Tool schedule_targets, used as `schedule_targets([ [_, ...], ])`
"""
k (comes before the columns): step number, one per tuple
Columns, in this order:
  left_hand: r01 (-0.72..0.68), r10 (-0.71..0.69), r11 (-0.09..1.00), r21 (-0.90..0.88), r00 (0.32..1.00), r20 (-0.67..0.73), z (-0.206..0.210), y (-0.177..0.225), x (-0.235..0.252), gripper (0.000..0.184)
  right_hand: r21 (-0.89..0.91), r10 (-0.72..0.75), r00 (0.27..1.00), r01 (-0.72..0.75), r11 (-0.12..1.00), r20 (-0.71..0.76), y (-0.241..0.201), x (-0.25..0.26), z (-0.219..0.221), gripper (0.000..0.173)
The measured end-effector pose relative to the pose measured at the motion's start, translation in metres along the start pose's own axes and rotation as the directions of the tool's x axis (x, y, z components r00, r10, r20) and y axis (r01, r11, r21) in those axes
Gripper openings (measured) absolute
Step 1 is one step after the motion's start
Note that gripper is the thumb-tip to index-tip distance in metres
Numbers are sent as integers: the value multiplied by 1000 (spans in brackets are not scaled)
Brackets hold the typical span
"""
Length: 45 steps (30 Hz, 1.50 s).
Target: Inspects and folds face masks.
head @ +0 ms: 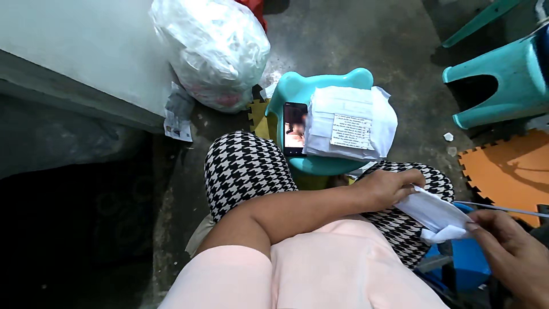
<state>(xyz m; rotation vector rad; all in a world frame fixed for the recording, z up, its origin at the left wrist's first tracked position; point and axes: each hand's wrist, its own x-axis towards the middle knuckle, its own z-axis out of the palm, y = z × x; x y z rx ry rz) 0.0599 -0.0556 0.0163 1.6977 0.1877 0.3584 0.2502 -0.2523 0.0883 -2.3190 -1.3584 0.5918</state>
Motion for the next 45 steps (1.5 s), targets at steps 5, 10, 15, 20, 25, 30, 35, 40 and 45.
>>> schedule_targets([
  [5,14,-14,1000,-27,1000,-18,-3,7,0,26,102,-11,997,19,995,-82,-1,1,-4,24],
  [10,-40,35,997,-59,996,-88,-5,8,0,25,166,-13,998,23,986,-59,-1,1,-2,23],
  [15,-184,181,983,-4,974,-138,-10,27,-1,23,259,-109,991,124,958,-70,6,2,6,17],
  [20,-381,394,919,104,902,-175,-15,44,-2,18,364,-143,989,142,920,-24,3,1,14,10],
  [25,-397,416,909,126,886,-207,-23,49,-3,18,356,-81,997,75,932,2,9,1,20,15],
  [30,-409,440,880,239,894,-89,-25,54,-5,16,256,-203,972,228,939,-121,4,5,24,30],
  [35,-499,530,771,397,847,34,-11,54,-11,11,298,-430,895,445,844,-117,-40,14,44,42],
  [40,-523,539,734,434,837,95,-19,61,-15,16,451,-525,843,516,729,-116,-64,23,57,35],
  [45,-516,551,720,464,831,69,-33,65,-19,16,748,-461,879,387,539,-123,-70,27,80,26],
])
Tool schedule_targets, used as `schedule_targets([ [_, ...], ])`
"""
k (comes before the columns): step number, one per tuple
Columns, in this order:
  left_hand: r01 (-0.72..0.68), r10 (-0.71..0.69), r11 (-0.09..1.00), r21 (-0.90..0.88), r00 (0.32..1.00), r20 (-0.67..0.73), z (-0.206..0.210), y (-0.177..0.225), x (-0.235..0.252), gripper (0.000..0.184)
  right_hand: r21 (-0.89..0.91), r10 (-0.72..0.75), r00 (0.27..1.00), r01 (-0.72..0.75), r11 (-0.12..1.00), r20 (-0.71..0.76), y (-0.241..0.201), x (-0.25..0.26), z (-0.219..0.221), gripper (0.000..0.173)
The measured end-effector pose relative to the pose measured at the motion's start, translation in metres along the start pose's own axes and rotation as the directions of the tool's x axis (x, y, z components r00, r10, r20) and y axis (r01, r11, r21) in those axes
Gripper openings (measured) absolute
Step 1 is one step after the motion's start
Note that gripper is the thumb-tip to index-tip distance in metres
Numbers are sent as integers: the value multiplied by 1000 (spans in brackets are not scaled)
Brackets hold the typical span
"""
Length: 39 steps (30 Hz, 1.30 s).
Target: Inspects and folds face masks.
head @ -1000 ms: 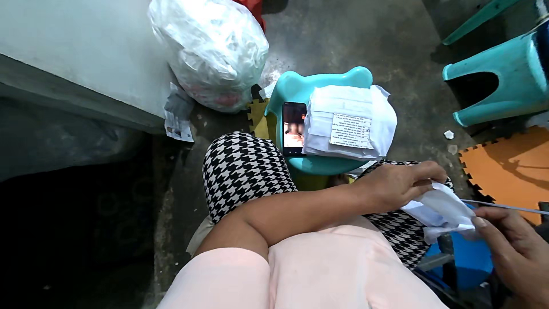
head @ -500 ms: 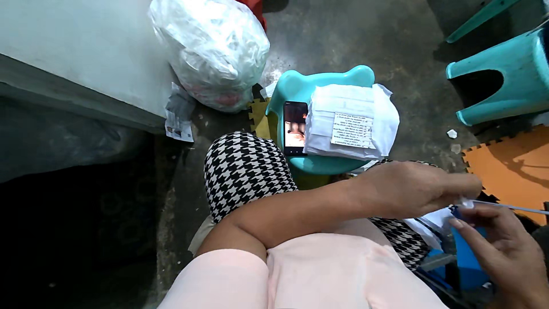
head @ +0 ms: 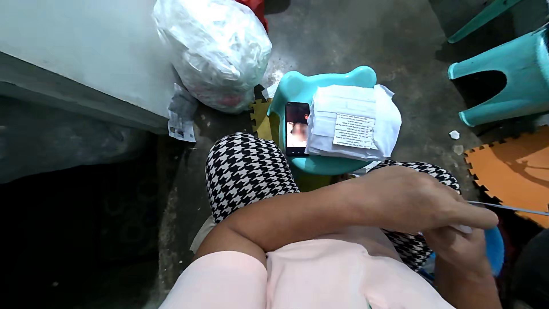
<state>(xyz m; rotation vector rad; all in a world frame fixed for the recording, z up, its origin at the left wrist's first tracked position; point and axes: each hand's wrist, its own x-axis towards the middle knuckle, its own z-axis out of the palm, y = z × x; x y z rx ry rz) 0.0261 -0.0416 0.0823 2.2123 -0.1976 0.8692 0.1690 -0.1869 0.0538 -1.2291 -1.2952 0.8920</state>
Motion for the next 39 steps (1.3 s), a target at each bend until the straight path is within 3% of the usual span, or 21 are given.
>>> schedule_targets([
  [3,32,-28,998,45,996,-80,-17,-3,1,12,135,57,998,-56,989,-1,6,5,11,26],
  [8,101,-64,985,142,967,-247,-59,-16,-2,15,58,55,998,-54,997,-9,8,33,5,20],
  [12,230,-171,959,167,937,-305,-94,-20,2,16,42,85,996,-84,996,-18,2,58,-6,14],
  [19,205,-119,957,205,922,-370,-126,-24,12,16,147,-80,997,77,986,11,-11,101,-12,14],
  [25,305,-175,913,272,893,-414,-133,-28,6,16,222,-32,999,38,974,-31,-9,107,-1,16],
  [30,340,-270,935,102,868,-418,-131,-38,-2,14,180,49,999,-46,983,-13,-6,105,2,22],
  [33,367,-353,929,-46,844,-404,-128,-43,-5,12,147,111,994,-107,983,-23,-5,104,3,17],
  [39,422,-413,903,-75,808,-421,-127,-50,-11,13,207,135,987,-115,972,-85,-4,104,3,12],
])
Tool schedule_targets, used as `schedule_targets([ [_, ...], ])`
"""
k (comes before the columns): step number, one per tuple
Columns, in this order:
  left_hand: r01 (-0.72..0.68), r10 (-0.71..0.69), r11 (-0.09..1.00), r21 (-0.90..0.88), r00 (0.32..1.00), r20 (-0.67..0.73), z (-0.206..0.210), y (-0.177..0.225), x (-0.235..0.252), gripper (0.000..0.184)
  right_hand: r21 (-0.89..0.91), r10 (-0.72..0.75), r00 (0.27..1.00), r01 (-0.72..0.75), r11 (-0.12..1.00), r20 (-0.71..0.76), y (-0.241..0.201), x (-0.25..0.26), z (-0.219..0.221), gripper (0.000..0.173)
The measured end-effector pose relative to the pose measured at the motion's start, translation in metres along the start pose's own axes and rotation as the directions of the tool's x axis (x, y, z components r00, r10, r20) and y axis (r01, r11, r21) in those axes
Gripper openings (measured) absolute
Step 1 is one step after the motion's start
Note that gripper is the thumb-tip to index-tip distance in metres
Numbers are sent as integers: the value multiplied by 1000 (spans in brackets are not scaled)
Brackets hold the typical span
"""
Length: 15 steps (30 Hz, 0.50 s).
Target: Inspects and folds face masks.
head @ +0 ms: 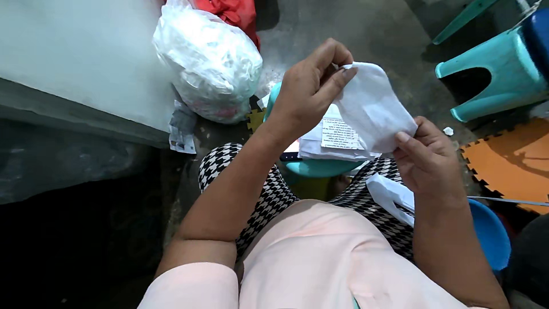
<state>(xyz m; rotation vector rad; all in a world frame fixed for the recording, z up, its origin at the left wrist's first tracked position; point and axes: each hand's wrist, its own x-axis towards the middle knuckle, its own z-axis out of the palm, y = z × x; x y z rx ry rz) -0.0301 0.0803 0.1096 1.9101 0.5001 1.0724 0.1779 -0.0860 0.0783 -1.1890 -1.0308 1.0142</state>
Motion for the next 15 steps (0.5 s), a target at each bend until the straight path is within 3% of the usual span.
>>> schedule_targets([
  [5,46,-49,994,-94,998,-33,-1,-3,0,12,31,-57,994,60,998,-88,-6,6,-1,18],
  [10,130,-153,938,-321,987,-47,2,-10,-1,10,59,-130,983,138,989,-128,-11,14,-5,17],
  [15,185,-204,913,-364,979,-13,2,-14,-4,11,-51,-212,969,207,977,-126,-24,23,-4,22],
])
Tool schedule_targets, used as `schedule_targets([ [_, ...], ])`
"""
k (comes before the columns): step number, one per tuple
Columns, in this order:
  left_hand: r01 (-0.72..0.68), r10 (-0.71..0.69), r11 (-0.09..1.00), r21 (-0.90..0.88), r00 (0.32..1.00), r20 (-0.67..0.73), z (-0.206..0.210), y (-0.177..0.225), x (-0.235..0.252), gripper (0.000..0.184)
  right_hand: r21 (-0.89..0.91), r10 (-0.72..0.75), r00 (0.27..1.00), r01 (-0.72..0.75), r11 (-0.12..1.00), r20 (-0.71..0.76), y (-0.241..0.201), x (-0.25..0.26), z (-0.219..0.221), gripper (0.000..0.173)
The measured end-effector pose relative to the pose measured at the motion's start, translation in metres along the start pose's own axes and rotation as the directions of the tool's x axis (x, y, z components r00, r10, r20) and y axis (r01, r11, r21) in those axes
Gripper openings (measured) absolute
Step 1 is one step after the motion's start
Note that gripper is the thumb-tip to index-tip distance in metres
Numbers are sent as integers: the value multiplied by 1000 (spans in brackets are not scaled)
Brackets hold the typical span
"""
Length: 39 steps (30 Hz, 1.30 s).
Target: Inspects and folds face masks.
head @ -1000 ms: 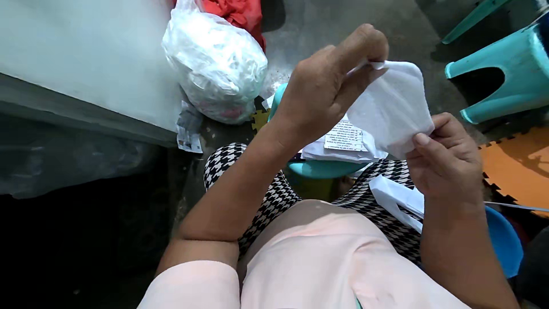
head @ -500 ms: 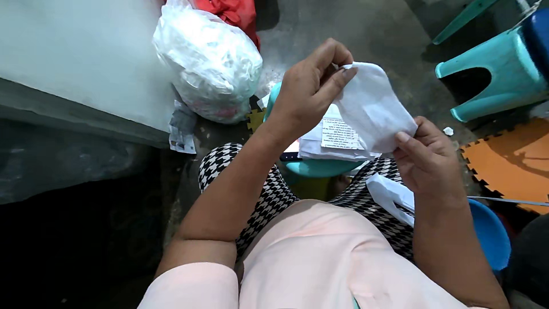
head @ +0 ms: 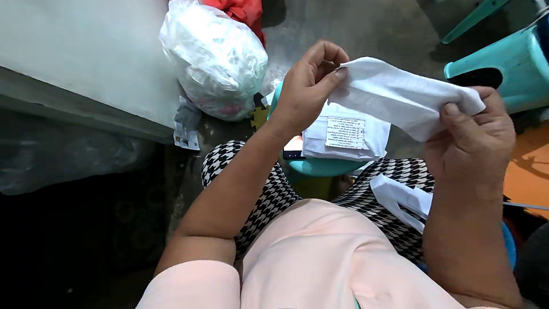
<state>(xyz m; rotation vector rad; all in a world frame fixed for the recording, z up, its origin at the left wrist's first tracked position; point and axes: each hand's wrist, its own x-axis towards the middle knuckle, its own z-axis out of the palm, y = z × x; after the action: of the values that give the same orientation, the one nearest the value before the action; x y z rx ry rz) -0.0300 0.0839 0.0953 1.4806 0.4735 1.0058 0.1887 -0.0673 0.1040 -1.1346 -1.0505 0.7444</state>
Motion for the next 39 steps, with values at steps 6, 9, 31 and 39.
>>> schedule_targets([
  [6,43,-86,960,278,986,145,-8,1,-3,32,-315,-46,962,132,940,268,-31,17,14,15],
  [9,-28,-17,988,152,959,284,-3,8,-2,45,-545,-21,901,281,790,434,-46,25,30,16],
  [31,114,-5,971,-211,890,456,19,16,-6,7,-713,-3,818,502,489,575,-71,39,40,23],
  [39,165,-25,954,-249,875,484,18,13,-7,11,-696,1,822,482,532,570,-70,41,32,22],
])
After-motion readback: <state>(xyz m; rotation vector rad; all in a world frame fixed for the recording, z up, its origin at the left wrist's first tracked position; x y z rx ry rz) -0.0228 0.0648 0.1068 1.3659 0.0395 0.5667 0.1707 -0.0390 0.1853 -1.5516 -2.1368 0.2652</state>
